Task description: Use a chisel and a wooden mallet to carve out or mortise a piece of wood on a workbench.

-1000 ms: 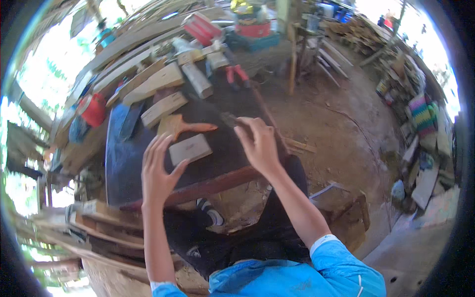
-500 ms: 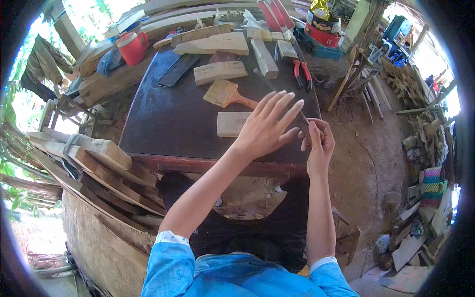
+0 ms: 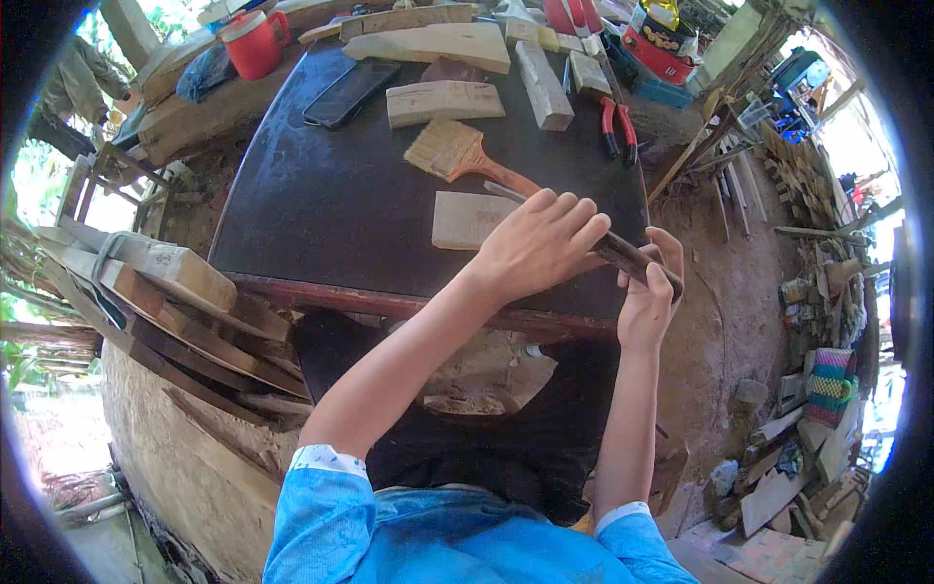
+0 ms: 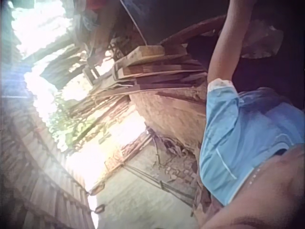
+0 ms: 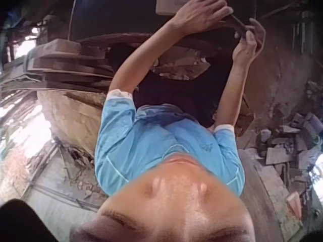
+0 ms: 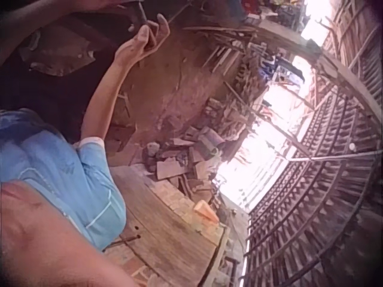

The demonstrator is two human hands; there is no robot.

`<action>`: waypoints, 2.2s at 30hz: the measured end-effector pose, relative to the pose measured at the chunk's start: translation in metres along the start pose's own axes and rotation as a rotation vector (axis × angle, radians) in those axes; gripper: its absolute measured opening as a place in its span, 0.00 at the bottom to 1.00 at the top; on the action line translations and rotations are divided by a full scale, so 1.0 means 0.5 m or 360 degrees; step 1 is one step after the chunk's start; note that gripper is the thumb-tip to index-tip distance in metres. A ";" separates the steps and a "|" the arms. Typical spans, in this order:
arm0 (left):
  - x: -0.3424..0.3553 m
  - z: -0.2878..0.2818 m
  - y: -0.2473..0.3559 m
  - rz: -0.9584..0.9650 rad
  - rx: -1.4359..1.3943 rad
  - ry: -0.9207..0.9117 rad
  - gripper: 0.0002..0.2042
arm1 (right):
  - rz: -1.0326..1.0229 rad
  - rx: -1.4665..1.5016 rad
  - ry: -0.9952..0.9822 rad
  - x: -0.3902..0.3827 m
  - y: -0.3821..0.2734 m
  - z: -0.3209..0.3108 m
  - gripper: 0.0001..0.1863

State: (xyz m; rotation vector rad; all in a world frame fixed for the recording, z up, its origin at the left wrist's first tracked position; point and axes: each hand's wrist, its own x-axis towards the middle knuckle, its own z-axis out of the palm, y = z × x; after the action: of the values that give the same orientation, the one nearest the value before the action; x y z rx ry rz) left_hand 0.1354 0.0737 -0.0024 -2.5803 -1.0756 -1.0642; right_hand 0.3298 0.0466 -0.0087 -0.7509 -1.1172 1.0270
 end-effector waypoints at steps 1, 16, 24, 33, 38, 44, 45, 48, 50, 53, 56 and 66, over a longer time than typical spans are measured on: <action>-0.001 0.004 0.000 0.0034 -0.0031 -0.0008 0.19 | 0.0004 -0.0004 0.0002 0.000 0.003 0.000 0.23; 0.001 0.038 0.021 0.0045 -0.0126 0.0044 0.20 | -0.0030 -0.0156 0.0184 -0.006 0.021 -0.009 0.15; 0.006 0.042 0.024 -0.0037 -0.0122 0.0151 0.19 | -0.0068 -0.0053 0.0249 0.001 0.025 -0.009 0.18; -0.002 0.042 0.017 -0.0124 -0.0140 0.0153 0.18 | -0.0066 -0.0016 0.0301 -0.007 0.029 -0.001 0.20; 0.000 0.034 0.015 -0.0152 -0.0158 0.0208 0.17 | -0.0057 -0.0090 0.0176 -0.006 0.021 0.003 0.19; 0.007 0.032 0.011 -0.0188 -0.0154 0.0237 0.17 | -0.0056 -0.0045 0.0051 -0.003 0.008 0.015 0.18; 0.008 0.031 0.008 -0.0221 -0.0170 0.0238 0.17 | -0.0086 0.0122 -0.0038 -0.001 0.009 0.016 0.19; 0.003 0.025 0.005 -0.0279 -0.0252 0.0337 0.17 | 0.0047 0.0214 0.0210 0.019 0.031 -0.011 0.17; 0.007 0.016 0.006 -0.0280 -0.0320 0.0406 0.17 | -0.0023 -0.0188 0.0255 0.059 0.010 0.016 0.16; 0.004 0.006 0.003 -0.0294 -0.0378 0.0491 0.18 | -0.0368 -0.1070 0.0034 0.168 0.029 0.055 0.15; 0.000 0.000 0.000 -0.0312 -0.0387 0.0524 0.18 | -0.0439 -0.1529 -0.0139 0.288 0.078 0.117 0.25; 0.002 0.007 0.004 -0.0302 -0.0392 0.0504 0.18 | -0.0281 -0.2863 -0.0402 0.411 0.184 0.190 0.38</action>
State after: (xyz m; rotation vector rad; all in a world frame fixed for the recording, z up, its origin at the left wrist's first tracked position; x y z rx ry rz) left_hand 0.1388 0.0741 -0.0042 -2.3968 -1.1871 -1.6810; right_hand 0.2341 0.2708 0.0099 -1.8405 -2.1959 -0.3546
